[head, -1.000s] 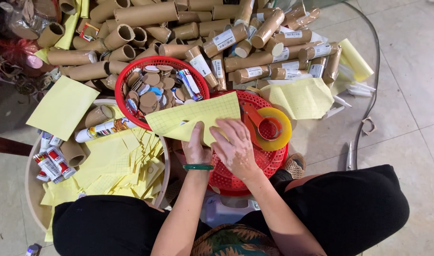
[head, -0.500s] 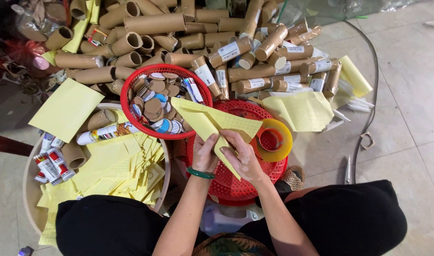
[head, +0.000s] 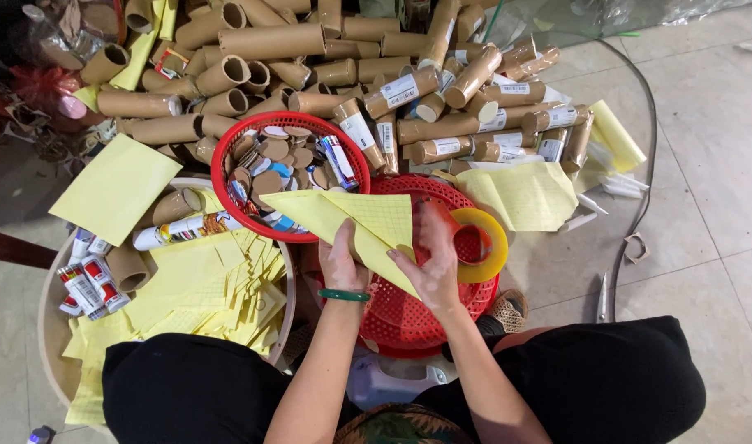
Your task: Manually rolling and taping yellow paper inserts and cardboard tube components for packaging.
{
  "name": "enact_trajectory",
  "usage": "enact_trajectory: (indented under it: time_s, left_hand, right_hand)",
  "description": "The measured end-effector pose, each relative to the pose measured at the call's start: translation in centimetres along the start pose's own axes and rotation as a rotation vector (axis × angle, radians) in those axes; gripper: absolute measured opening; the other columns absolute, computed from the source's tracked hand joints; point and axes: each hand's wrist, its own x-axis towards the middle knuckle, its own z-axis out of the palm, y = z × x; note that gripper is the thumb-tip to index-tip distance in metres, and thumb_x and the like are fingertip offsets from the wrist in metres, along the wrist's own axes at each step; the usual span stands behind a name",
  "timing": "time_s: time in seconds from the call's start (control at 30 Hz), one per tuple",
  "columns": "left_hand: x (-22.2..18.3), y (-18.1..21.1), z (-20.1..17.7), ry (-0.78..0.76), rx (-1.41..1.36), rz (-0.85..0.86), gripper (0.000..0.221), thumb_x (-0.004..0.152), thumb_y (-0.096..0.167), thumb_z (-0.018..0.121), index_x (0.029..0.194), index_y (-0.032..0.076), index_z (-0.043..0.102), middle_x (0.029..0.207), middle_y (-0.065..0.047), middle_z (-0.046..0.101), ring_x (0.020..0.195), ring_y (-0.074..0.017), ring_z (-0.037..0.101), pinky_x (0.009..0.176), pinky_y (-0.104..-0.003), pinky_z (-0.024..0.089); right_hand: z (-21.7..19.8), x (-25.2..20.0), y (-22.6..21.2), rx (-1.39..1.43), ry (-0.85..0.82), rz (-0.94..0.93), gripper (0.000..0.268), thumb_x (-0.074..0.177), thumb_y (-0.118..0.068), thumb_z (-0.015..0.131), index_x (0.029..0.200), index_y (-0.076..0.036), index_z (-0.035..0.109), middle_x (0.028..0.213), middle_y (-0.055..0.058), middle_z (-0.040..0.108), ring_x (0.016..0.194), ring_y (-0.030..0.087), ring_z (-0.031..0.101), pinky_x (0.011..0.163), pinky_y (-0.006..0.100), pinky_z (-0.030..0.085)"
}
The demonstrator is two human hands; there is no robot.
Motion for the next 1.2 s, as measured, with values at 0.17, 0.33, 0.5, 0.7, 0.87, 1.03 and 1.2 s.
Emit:
enact_trajectory:
  time_s: [0.17, 0.33, 0.5, 0.7, 0.87, 1.03, 1.2]
  left_hand:
    - [1.7, -0.8, -1.3, -0.002, -0.045, -0.001, 0.039, 0.093, 0.003, 0.059, 0.132, 0.0, 0.054, 0.117, -0.013, 0.067, 0.106, -0.0268, 0.068, 0.095, -0.042, 0.057]
    - [1.9, -1.1, -2.1, -0.019, -0.16, -0.028, 0.04, 0.098, 0.01, 0.063, 0.136, 0.004, 0.051, 0.113, -0.011, 0.066, 0.106, -0.0235, 0.066, 0.097, -0.042, 0.055]
    - [-0.8, 2.8, 1.8, -0.239, -0.062, -0.141, 0.046, 0.095, 0.012, 0.061, 0.139, 0.014, 0.05, 0.114, -0.008, 0.065, 0.11, -0.0237, 0.064, 0.1, -0.047, 0.055]
    - [-0.6, 4.5, 0.9, -0.528, 0.057, -0.311, 0.044, 0.093, 0.007, 0.059, 0.137, 0.006, 0.054, 0.126, -0.017, 0.068, 0.117, -0.0282, 0.065, 0.102, -0.043, 0.052]
    - [0.3, 2.9, 0.0, -0.556, -0.005, -0.266, 0.032, 0.098, 0.003, 0.058, 0.129, 0.002, 0.056, 0.112, -0.015, 0.067, 0.104, -0.0267, 0.068, 0.094, -0.042, 0.057]
    - [0.5, 2.0, 0.2, -0.344, 0.115, -0.135, 0.022, 0.1, -0.003, 0.061, 0.121, 0.001, 0.057, 0.105, -0.015, 0.067, 0.088, -0.0232, 0.067, 0.078, -0.036, 0.057]
    - [-0.3, 3.4, 1.2, -0.388, 0.107, -0.257, 0.027, 0.093, 0.001, 0.062, 0.119, 0.004, 0.057, 0.105, -0.012, 0.07, 0.089, -0.0205, 0.07, 0.08, -0.033, 0.059]
  right_hand:
    - [-0.9, 0.6, -0.8, -0.064, -0.312, -0.1, 0.052, 0.083, -0.012, 0.082, 0.13, -0.002, 0.062, 0.125, 0.015, 0.067, 0.112, 0.032, 0.069, 0.096, 0.039, 0.057]
    - [-1.1, 0.9, -3.2, -0.295, -0.443, -0.278, 0.059, 0.076, -0.013, 0.08, 0.131, -0.001, 0.061, 0.122, 0.018, 0.065, 0.106, 0.038, 0.067, 0.092, 0.043, 0.055]
    - [-0.8, -0.2, 0.9, 0.041, -0.465, 0.052, 0.046, 0.092, -0.011, 0.073, 0.134, 0.0, 0.059, 0.118, 0.018, 0.071, 0.104, 0.031, 0.069, 0.089, 0.038, 0.059]
    - [-1.2, -0.4, 1.7, 0.687, -0.587, 0.941, 0.042, 0.095, -0.02, 0.061, 0.134, -0.002, 0.058, 0.103, 0.016, 0.074, 0.087, 0.021, 0.073, 0.074, 0.034, 0.06]
    - [-0.6, -1.3, 3.4, 0.732, -0.515, 1.031, 0.041, 0.097, -0.023, 0.059, 0.131, 0.001, 0.059, 0.104, 0.014, 0.074, 0.087, 0.019, 0.073, 0.077, 0.032, 0.06]
    - [-0.8, -0.7, 2.8, 0.548, -0.652, 0.706, 0.045, 0.097, -0.025, 0.066, 0.131, 0.004, 0.063, 0.11, 0.01, 0.073, 0.095, 0.011, 0.068, 0.085, 0.027, 0.056]
    - [-1.1, -1.1, 2.9, 0.558, -0.654, 0.927, 0.044, 0.094, -0.025, 0.067, 0.13, 0.0, 0.061, 0.108, 0.012, 0.074, 0.09, 0.018, 0.072, 0.081, 0.031, 0.059]
